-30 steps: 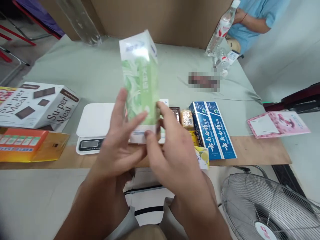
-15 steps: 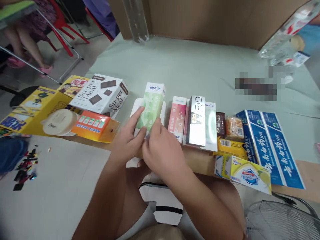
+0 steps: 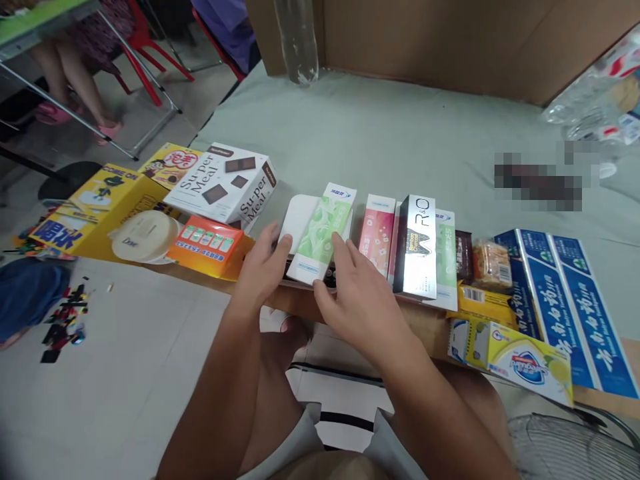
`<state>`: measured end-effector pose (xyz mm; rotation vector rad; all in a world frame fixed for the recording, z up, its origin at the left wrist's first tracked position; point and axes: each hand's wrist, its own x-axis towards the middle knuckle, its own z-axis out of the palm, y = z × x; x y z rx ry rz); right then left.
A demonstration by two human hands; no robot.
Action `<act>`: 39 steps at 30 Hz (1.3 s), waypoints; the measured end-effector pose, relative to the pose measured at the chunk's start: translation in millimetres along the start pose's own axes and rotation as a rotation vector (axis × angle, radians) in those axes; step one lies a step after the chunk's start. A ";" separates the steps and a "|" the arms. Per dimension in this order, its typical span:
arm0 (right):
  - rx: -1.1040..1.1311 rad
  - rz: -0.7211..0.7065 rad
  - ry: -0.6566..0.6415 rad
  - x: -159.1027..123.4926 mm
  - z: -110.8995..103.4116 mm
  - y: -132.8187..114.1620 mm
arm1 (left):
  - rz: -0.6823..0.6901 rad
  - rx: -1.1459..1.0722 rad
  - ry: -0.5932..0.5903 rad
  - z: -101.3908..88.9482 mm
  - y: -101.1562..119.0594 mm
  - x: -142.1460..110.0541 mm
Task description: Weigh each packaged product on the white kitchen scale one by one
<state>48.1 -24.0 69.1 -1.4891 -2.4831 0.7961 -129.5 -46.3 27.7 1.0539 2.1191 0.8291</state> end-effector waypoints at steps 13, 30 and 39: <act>-0.019 0.060 -0.067 -6.1 0.4 2.4 | 0.186 -0.096 -0.079 12.1 -6.2 6.2; -0.171 -0.151 -0.013 11.7 30.5 -23.2 | 0.598 -0.778 0.380 -22.7 -4.6 -24.3; -0.108 -0.206 0.116 51.2 39.2 -57.6 | 0.543 -0.994 0.805 -66.8 -23.2 -31.6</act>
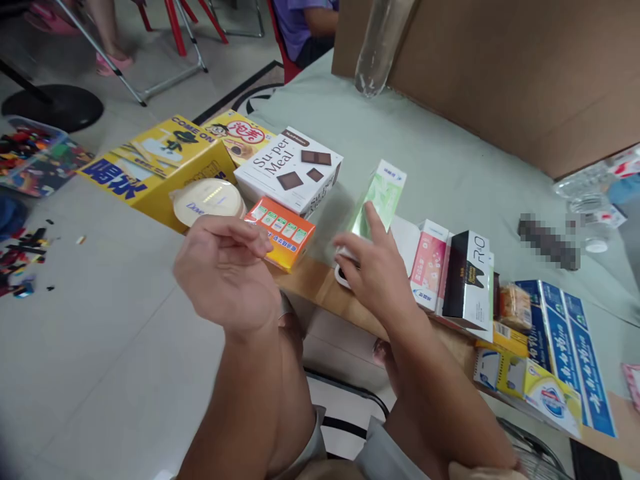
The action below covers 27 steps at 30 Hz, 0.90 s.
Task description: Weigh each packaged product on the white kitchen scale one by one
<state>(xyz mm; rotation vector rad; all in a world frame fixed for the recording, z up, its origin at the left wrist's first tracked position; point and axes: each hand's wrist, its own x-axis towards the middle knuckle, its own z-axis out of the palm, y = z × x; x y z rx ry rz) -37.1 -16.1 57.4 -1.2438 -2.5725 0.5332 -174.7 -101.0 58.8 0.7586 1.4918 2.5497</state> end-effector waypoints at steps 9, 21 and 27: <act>-0.117 0.109 -0.199 73.9 14.8 -23.2 | -0.028 0.004 0.008 -5.2 -6.2 7.0; -0.051 0.020 0.086 -18.5 -41.6 22.6 | -0.043 -0.027 -0.237 17.5 -12.8 -14.8; 0.061 0.048 0.299 -68.4 -67.6 50.7 | -0.083 0.125 -0.674 48.9 -14.2 -42.8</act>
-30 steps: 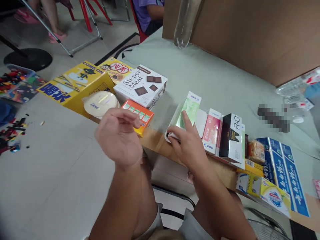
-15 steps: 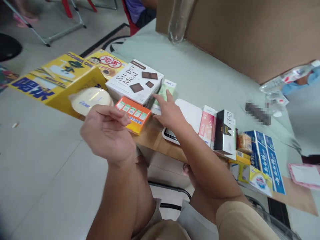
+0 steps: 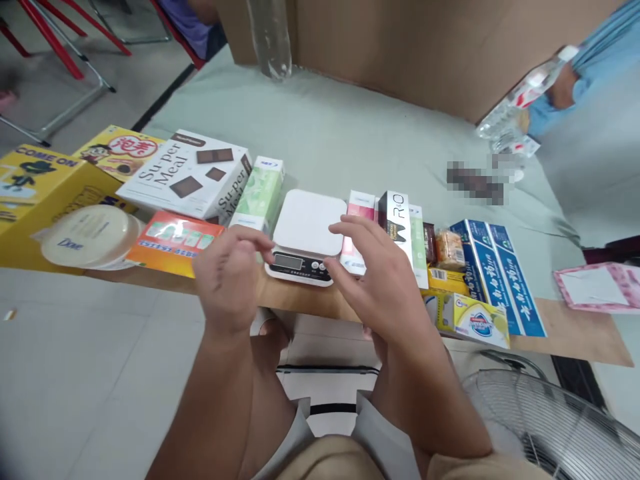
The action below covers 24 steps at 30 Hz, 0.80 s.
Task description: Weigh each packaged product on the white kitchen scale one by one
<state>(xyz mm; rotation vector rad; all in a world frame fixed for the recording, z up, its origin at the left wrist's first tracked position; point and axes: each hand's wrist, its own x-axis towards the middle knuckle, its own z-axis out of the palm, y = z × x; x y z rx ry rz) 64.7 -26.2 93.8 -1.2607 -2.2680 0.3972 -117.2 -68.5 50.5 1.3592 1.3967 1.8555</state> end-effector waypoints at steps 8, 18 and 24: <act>-0.059 0.217 -0.024 -7.5 -24.8 41.7 | -0.061 0.254 -0.453 79.9 -3.4 -7.7; -0.109 0.463 -0.353 -14.1 -30.6 74.8 | -0.163 0.374 -0.637 125.7 -10.9 -11.7; -0.052 0.341 -0.153 -16.9 -21.0 74.4 | -0.097 0.315 -0.514 123.6 -11.8 -14.5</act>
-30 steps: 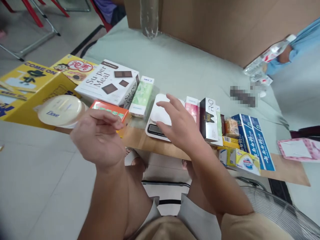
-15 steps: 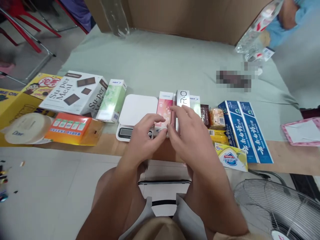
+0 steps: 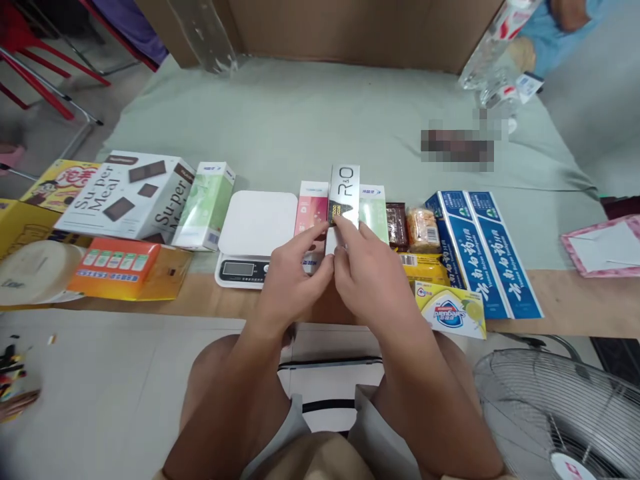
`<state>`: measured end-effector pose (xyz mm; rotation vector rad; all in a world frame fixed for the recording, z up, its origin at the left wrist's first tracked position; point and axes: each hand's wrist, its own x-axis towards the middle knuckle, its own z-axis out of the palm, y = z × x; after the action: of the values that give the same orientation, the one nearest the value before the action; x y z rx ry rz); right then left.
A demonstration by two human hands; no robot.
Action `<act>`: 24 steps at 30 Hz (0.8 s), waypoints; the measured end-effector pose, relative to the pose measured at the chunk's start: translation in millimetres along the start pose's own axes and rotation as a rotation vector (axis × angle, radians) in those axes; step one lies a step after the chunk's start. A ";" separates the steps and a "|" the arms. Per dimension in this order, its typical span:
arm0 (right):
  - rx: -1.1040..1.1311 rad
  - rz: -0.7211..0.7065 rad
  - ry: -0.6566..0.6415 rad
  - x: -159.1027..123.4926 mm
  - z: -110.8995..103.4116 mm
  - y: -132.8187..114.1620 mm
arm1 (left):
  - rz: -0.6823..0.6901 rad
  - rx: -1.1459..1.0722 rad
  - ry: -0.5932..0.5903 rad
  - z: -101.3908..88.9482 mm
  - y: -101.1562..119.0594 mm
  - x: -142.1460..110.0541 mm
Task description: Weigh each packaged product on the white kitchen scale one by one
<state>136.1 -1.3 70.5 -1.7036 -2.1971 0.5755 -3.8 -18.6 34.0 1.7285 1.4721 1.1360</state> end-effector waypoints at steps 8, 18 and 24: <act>0.257 -0.274 0.107 6.3 32.1 -44.8 | -0.093 -0.013 0.342 -45.7 -14.1 -17.8; 0.169 -0.247 -0.174 8.2 69.7 -80.4 | -0.348 0.045 0.371 -93.2 -50.4 -40.3; 0.052 -0.187 -0.307 7.8 74.1 -85.2 | -0.176 -0.029 0.613 -106.2 -49.2 -44.6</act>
<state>27.2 -21.7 47.0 -1.4419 -2.4910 0.8856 -121.7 -60.9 30.3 1.2462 1.8989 1.6669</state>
